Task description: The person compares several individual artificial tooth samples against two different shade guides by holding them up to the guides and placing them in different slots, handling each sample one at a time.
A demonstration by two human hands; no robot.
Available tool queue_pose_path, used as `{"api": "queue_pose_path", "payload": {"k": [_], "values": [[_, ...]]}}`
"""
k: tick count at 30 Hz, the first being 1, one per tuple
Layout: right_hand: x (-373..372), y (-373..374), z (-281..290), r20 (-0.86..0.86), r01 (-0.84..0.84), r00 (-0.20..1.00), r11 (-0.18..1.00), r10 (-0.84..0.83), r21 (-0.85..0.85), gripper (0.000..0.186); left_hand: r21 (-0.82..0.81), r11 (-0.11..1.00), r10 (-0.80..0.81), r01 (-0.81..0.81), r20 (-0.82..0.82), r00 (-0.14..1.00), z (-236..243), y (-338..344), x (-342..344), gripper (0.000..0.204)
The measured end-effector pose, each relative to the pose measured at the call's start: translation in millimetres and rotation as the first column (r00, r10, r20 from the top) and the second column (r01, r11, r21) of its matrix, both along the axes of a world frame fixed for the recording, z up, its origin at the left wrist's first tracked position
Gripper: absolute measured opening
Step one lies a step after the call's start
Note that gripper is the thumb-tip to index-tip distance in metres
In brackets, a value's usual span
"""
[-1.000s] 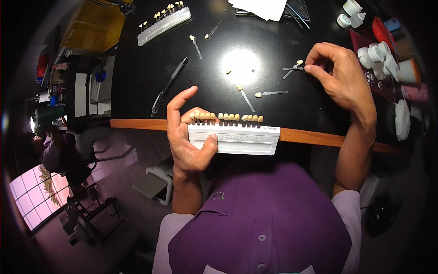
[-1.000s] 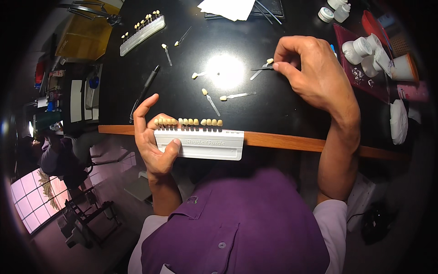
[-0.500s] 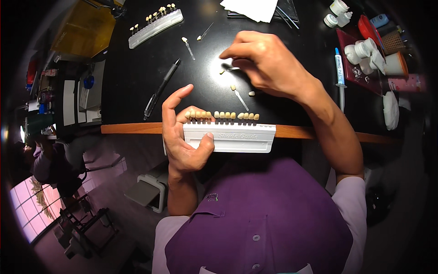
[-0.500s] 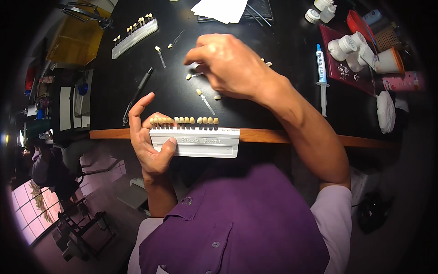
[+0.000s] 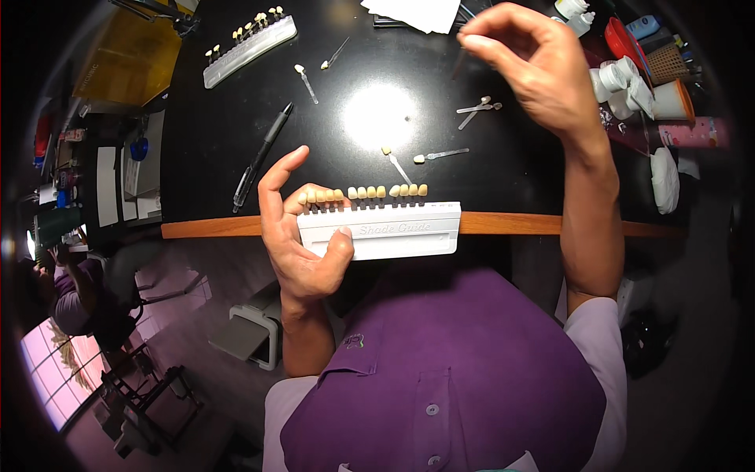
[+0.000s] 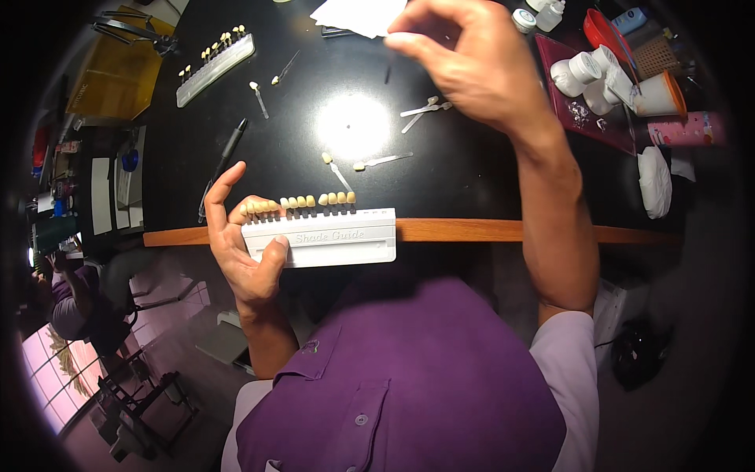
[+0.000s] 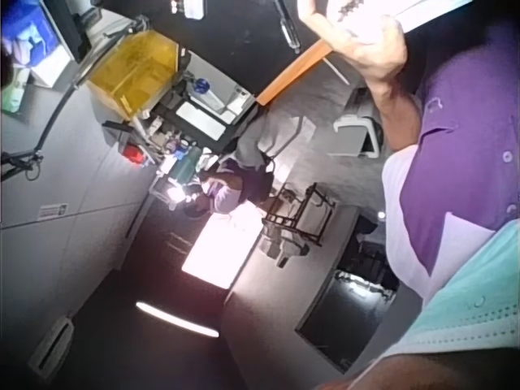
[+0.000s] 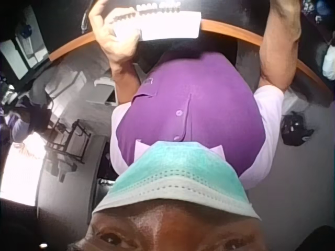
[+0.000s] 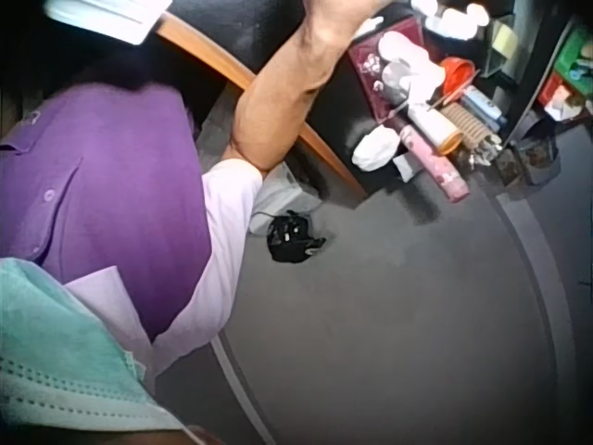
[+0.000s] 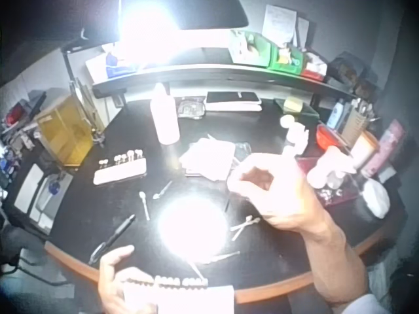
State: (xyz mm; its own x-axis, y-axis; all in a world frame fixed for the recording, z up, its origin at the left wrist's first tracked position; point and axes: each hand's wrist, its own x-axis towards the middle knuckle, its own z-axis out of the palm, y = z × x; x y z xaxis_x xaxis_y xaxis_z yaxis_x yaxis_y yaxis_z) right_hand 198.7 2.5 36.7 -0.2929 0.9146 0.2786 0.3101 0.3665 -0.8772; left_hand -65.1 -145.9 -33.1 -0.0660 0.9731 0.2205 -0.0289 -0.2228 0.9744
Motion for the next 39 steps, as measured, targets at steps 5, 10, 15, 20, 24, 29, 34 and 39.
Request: {"api": "queue_pose_path", "payload": {"k": [5,10,15,20,24,29,34,39], "values": [[32,-2,-17,-0.061,-0.110,0.993,0.984,0.102,-0.142,0.011,-0.030,0.999,0.038,-0.039,-0.027,0.999,3,2,3,0.081],[25,-14,-21,-0.203,-0.187,0.969,0.959,0.144,-0.214,0.008,-0.039,0.998,0.055,-0.057,-0.039,0.998,5,4,5,0.081],[6,-25,-21,-0.275,-0.256,0.946,0.915,0.171,-0.313,0.010,-0.057,0.991,0.122,-0.123,-0.025,0.992,6,4,8,0.080],[-5,-32,-23,-0.342,-0.344,0.916,0.849,0.209,-0.402,0.010,-0.070,0.992,0.099,-0.101,-0.030,0.995,5,5,7,0.080],[-11,-35,-27,-0.309,-0.351,0.923,0.833,0.230,-0.428,0.010,-0.118,0.984,0.124,-0.131,-0.066,0.990,8,3,8,0.087],[-13,-36,-27,-0.310,-0.366,0.920,0.805,0.238,-0.467,0.010,-0.080,0.993,0.083,-0.086,-0.032,0.996,6,4,6,0.081],[-10,-34,-25,-0.286,-0.351,0.929,0.794,0.233,-0.496,0.011,-0.078,0.994,0.075,-0.077,-0.030,0.997,6,4,6,0.082],[-10,-34,-27,-0.277,-0.422,0.905,0.770,0.323,-0.479,0.011,-0.058,0.996,0.072,-0.074,-0.031,0.997,3,4,6,0.082]]}}
